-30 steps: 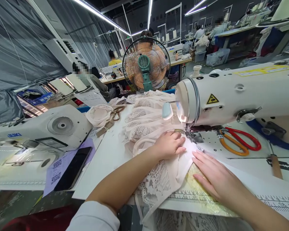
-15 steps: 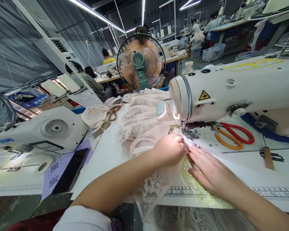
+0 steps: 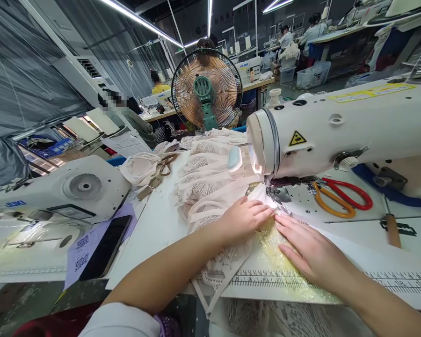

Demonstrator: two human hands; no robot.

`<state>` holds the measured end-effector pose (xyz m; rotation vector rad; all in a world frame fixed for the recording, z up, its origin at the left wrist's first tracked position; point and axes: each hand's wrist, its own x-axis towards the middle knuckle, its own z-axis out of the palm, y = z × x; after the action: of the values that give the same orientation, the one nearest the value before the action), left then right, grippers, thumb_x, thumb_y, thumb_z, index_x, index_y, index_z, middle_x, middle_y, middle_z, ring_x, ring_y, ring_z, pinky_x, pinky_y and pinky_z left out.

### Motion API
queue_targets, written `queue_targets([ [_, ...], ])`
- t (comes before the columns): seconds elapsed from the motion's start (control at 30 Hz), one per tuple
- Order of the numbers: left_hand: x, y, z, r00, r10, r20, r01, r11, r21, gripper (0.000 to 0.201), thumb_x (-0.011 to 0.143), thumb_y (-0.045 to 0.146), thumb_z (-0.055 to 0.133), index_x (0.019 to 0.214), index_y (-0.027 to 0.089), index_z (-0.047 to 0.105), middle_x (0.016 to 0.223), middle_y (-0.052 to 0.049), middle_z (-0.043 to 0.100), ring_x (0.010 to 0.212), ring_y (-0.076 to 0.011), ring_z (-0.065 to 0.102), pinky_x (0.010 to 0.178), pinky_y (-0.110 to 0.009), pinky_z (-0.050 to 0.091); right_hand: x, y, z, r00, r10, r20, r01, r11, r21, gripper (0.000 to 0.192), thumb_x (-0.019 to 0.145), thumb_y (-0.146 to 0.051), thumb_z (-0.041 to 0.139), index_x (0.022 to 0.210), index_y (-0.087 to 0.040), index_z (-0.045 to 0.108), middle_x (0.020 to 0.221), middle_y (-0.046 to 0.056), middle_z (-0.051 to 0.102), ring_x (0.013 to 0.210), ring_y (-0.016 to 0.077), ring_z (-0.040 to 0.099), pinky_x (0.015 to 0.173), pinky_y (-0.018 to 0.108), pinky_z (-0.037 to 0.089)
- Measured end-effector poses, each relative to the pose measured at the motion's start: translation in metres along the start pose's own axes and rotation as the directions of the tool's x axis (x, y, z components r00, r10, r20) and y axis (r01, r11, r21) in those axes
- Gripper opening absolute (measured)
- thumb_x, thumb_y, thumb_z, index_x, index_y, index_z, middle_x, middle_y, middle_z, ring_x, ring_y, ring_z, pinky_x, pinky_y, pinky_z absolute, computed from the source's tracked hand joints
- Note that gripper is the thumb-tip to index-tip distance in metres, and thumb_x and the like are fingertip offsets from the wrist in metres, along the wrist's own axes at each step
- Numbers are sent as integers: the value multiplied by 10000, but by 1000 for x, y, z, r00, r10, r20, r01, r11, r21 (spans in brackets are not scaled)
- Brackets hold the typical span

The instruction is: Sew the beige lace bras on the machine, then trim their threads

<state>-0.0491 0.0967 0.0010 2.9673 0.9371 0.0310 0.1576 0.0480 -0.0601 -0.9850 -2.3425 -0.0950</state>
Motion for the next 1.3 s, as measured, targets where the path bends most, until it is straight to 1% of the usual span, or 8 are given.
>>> queue_targets([
  [0.3, 5, -5, 0, 999, 37, -39, -43, 988, -150, 506, 800, 244, 535, 1273, 89, 448, 1198, -140, 576, 1121, -230, 511, 935, -342, 417, 1, 0, -3, 999, 27, -42, -26, 999, 18, 320, 887, -246, 411, 1058, -102, 640, 1183, 169, 626, 1119, 286, 566, 894, 433, 524],
  [0.5, 2, 4, -13, 997, 39, 62, -34, 996, -78, 615, 758, 416, 624, 1258, 95, 466, 1286, -171, 517, 1213, -286, 441, 1024, -452, 340, 4, 0, -5, 996, 79, -44, -77, 996, 51, 331, 887, -252, 397, 1058, -117, 646, 1185, 159, 623, 1111, 275, 566, 900, 426, 514],
  [0.7, -14, 47, -28, 989, -96, 116, 69, 974, 218, 571, 851, 312, 450, 1340, 28, 376, 1403, -190, 406, 1308, -327, 340, 1059, -506, 283, 5, 1, -7, 995, 68, -70, -68, 998, 6, 331, 883, -258, 410, 1033, -93, 655, 1146, 168, 640, 1069, 274, 587, 851, 398, 531],
  [0.9, -11, 98, -1, 982, -111, -153, 142, 968, 207, 518, 911, 302, 323, 1259, -64, 438, 1343, -218, 467, 1293, -331, 366, 1088, -397, 279, 4, 0, -12, 991, 120, -62, -118, 992, 42, 321, 876, -191, 355, 969, -136, 658, 1119, 145, 647, 1000, 256, 602, 825, 410, 522],
  [1.0, -4, 93, 20, 928, -316, -198, 330, 943, 45, 583, 898, 369, 352, 1282, -68, 388, 1355, -253, 431, 1289, -338, 364, 1055, -432, 327, 2, 2, -12, 991, 113, -73, -109, 993, 47, 297, 881, -222, 377, 948, -131, 652, 1120, 153, 641, 992, 262, 599, 834, 421, 511],
  [1.07, -2, 81, 27, 903, -390, -179, 387, 920, -51, 606, 874, 425, 410, 1284, -21, 394, 1322, -232, 468, 1249, -316, 408, 1029, -428, 362, 0, 3, -12, 991, 102, -92, -98, 994, 48, 295, 886, -238, 387, 959, -116, 645, 1120, 161, 639, 993, 265, 597, 842, 421, 504],
  [1.2, -5, 56, 24, 941, -293, -169, 284, 956, -76, 538, 844, 443, 474, 1256, 99, 436, 1193, -148, 550, 1131, -276, 477, 978, -410, 396, -1, 5, -13, 987, 121, -110, -115, 992, 54, 289, 887, -238, 387, 957, -121, 642, 1120, 155, 639, 991, 260, 599, 846, 416, 500],
  [1.3, -5, 40, 18, 965, -181, -189, 184, 983, -5, 503, 848, 459, 468, 1215, 116, 479, 1096, -134, 568, 1059, -268, 497, 937, -411, 402, 0, 4, -13, 982, 137, -126, -132, 990, 50, 293, 887, -245, 382, 944, -129, 645, 1110, 151, 644, 982, 261, 605, 834, 418, 504],
])
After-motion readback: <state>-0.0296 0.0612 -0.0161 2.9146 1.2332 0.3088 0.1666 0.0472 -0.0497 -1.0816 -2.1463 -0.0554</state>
